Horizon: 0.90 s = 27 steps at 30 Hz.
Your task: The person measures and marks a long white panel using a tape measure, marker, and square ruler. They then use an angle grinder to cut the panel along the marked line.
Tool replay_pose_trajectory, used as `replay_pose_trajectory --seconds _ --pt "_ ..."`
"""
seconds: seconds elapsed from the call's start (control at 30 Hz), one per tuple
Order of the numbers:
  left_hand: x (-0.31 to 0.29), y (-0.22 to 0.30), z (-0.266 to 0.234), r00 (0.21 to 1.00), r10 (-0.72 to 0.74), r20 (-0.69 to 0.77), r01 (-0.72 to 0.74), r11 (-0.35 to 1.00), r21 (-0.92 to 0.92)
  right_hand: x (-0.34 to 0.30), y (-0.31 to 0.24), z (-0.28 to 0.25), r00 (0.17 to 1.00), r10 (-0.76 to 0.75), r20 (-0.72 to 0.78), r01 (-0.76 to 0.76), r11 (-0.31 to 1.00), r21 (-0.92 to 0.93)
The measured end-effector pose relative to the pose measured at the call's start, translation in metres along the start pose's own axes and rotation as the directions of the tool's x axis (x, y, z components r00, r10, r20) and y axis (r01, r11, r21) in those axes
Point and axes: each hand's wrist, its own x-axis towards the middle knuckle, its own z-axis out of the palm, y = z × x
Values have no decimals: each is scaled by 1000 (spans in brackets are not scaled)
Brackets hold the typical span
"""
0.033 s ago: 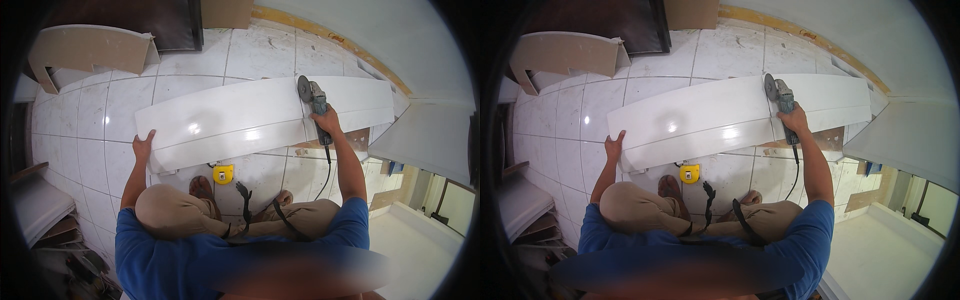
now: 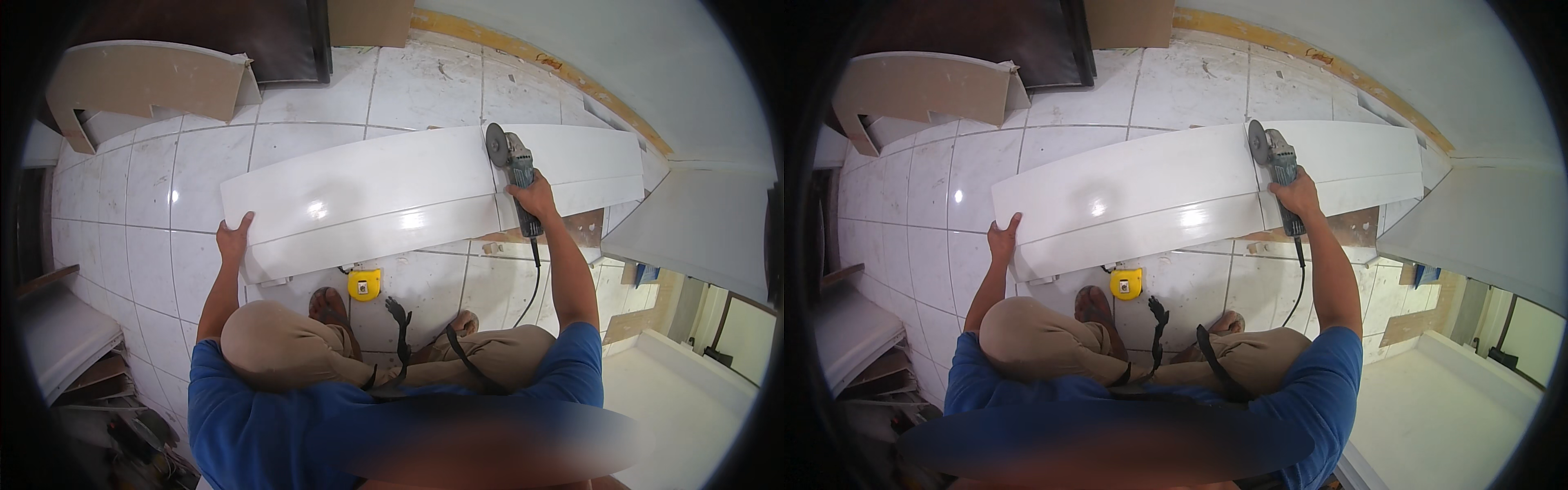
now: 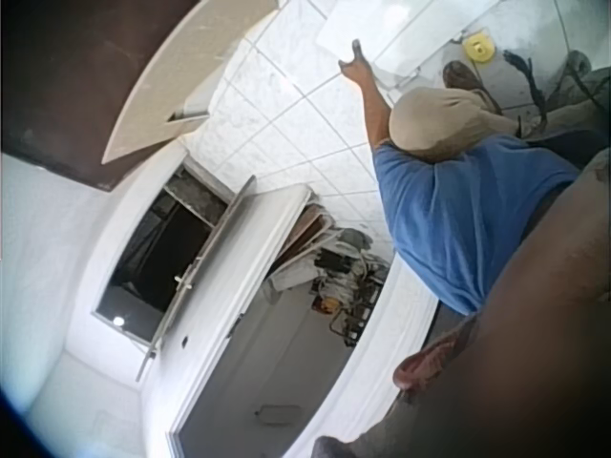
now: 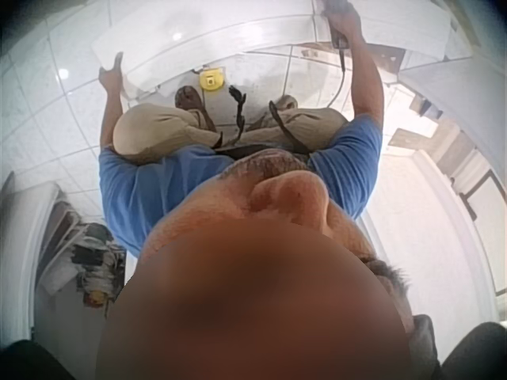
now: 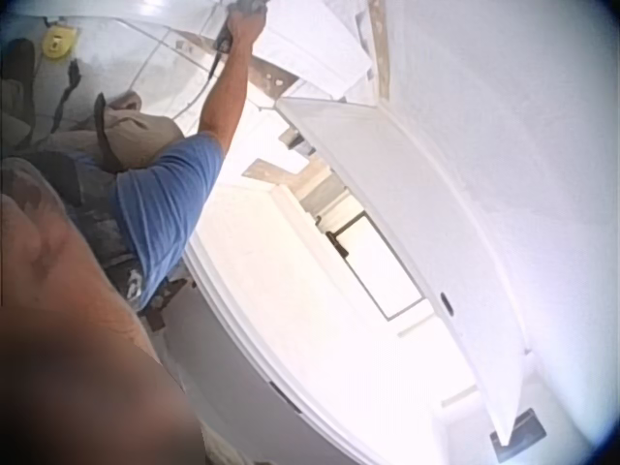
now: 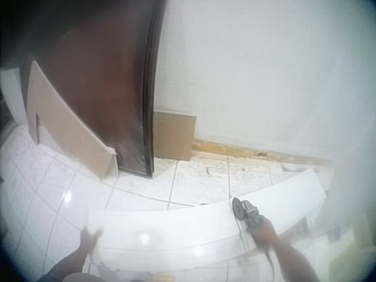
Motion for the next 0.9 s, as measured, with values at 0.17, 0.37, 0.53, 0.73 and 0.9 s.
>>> replay_pose_trajectory --seconds 0.17,0.37,0.53,0.73,0.9 --pt "1 -2 0 1000 2 1 -2 1000 10 1 0 0 1000 1 6 -1 1000 10" --pt "2 11 3 1000 9 26 -9 1000 4 10 -5 -2 1000 5 -13 -5 1000 1" --pt "2 10 0 1000 8 21 -9 999 34 13 -11 -2 1000 -5 -16 5 1000 -11" --pt "5 6 2 1000 26 17 -26 999 22 15 -10 -1 1000 7 -22 -7 1000 -9" --pt "4 4 0 999 31 17 -32 999 38 18 -13 0 1000 16 -16 -17 1000 -8"
